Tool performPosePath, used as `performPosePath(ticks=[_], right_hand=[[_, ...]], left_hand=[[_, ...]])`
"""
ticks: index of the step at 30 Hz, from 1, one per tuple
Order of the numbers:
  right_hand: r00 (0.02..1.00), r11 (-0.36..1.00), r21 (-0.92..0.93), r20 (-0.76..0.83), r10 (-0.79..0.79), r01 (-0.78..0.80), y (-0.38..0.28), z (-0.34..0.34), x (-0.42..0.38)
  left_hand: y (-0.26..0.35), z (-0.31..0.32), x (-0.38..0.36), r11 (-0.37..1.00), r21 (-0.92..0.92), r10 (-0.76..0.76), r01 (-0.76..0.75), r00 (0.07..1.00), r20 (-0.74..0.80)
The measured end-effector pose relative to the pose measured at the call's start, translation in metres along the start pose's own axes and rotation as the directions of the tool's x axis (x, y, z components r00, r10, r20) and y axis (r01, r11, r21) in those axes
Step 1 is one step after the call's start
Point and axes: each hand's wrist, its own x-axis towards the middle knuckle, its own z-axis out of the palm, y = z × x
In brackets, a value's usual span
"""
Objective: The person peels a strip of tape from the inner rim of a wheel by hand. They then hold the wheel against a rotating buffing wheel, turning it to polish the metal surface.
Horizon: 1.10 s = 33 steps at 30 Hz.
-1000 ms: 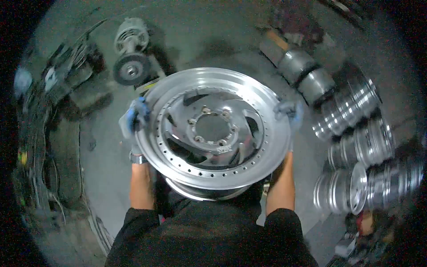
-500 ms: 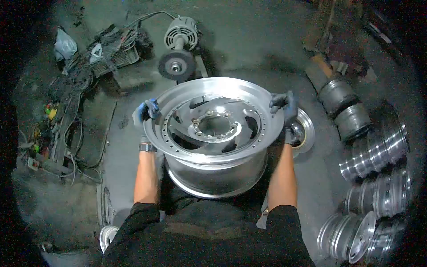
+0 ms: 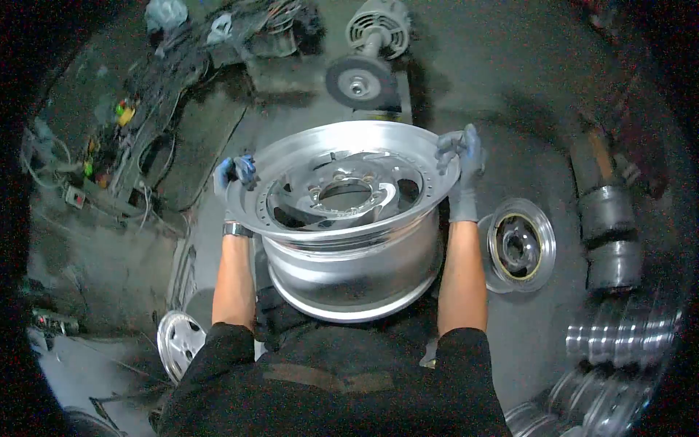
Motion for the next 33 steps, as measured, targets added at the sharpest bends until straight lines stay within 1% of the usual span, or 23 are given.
performPosePath(ticks=[2,3,5,6,8,9,10,11,12,13,14,15,18,19,20,21,22,23,24,28,30,31,33], right_hand=[[0.997,0.999,0.002,-0.063,0.048,-0.048,0.009,0.007,0.008],[0.996,0.997,-0.006,-0.056,0.075,-0.076,0.020,0.012,0.014],[1.000,1.000,-0.022,0.014,0.022,-0.022,0.037,0.005,0.032],[0.999,0.999,-0.032,0.013,0.041,-0.040,0.043,0.004,0.037],[0.995,0.995,-0.019,-0.027,0.097,-0.097,0.052,0.003,0.051],[0.995,0.995,0.005,-0.003,0.098,-0.098,0.060,-0.008,0.059],[0.995,0.995,-0.006,-0.008,0.104,-0.104,0.067,0.000,0.060],[0.998,0.998,-0.030,-0.042,0.053,-0.054,0.068,0.006,0.064],[0.997,0.999,-0.053,-0.072,-0.009,0.005,0.067,0.010,0.070],[0.997,0.998,-0.061,-0.070,-0.021,0.017,0.067,0.007,0.079],[1.000,1.000,0.009,-0.029,-0.007,0.008,0.072,-0.001,0.090],[1.000,0.997,0.080,0.008,0.007,-0.008,0.077,-0.009,0.095],[0.996,0.995,0.073,0.060,-0.069,0.065,0.082,-0.009,0.112],[0.994,0.994,0.073,0.072,-0.084,0.078,0.081,-0.009,0.118],[0.993,0.992,0.067,0.049,-0.108,0.104,0.082,-0.008,0.117],[0.991,0.990,0.063,0.029,-0.131,0.129,0.085,-0.007,0.117],[0.989,0.988,0.070,0.052,-0.141,0.137,0.090,-0.010,0.123],[0.989,0.986,0.077,0.005,-0.146,0.145,0.092,-0.014,0.124],[0.988,0.985,0.083,-0.047,-0.149,0.153,0.093,-0.016,0.123],[0.984,0.982,0.055,-0.021,-0.179,0.180,0.083,-0.003,0.114],[0.976,0.985,0.040,-0.147,-0.162,0.170,0.073,0.010,0.101],[0.973,0.985,0.039,-0.165,-0.160,0.169,0.070,0.009,0.093],[0.972,0.974,0.060,-0.108,-0.210,0.217,0.063,0.014,0.090]], left_hand=[[-0.010,-0.011,-0.001,0.999,0.007,-0.045,0.045,0.997,-0.058],[-0.013,-0.020,0.003,0.998,0.014,-0.057,0.058,0.995,-0.084],[-0.031,-0.032,0.010,0.999,0.044,-0.017,0.023,0.990,-0.138],[-0.032,-0.033,0.011,0.998,0.044,-0.031,0.038,0.988,-0.153],[-0.022,-0.020,0.018,0.989,0.132,-0.059,0.071,0.993,-0.098],[-0.019,-0.010,0.024,0.988,0.127,-0.073,0.086,0.992,-0.106],[-0.013,-0.001,0.031,0.984,0.139,-0.081,0.107,0.979,-0.186],[-0.012,0.006,0.036,0.981,0.148,-0.082,0.124,0.961,-0.263],[-0.013,0.009,0.041,0.983,0.137,-0.082,0.121,0.962,-0.262],[-0.014,0.011,0.047,0.972,0.209,-0.053,0.106,0.968,-0.243],[-0.017,0.014,0.052,0.955,0.281,-0.028,0.093,0.974,-0.224],[-0.020,0.018,0.058,0.957,0.275,-0.034,0.094,0.976,-0.217],[-0.019,0.035,0.078,0.958,0.284,0.015,0.035,0.985,-0.172],[-0.016,0.040,0.080,0.974,0.215,-0.035,0.069,0.987,-0.158],[-0.012,0.040,0.076,0.982,0.148,-0.092,0.113,0.985,-0.146],[-0.013,0.038,0.074,0.984,0.147,-0.081,0.104,0.985,-0.152],[-0.019,0.035,0.077,0.988,0.142,-0.053,0.067,0.994,-0.098],[-0.023,0.032,0.079,0.990,0.138,-0.025,0.031,0.999,-0.044],[-0.022,0.031,0.079,0.991,0.137,-0.006,0.012,0.999,-0.050],[-0.024,0.034,0.076,0.994,0.104,0.025,-0.022,0.999,-0.027],[-0.020,0.035,0.072,0.992,0.125,0.003,0.003,0.999,-0.052],[-0.021,0.034,0.068,0.992,0.128,-0.011,0.016,0.999,-0.041],[-0.024,0.031,0.070,0.993,0.100,0.069,-0.069,0.998,0.006]])
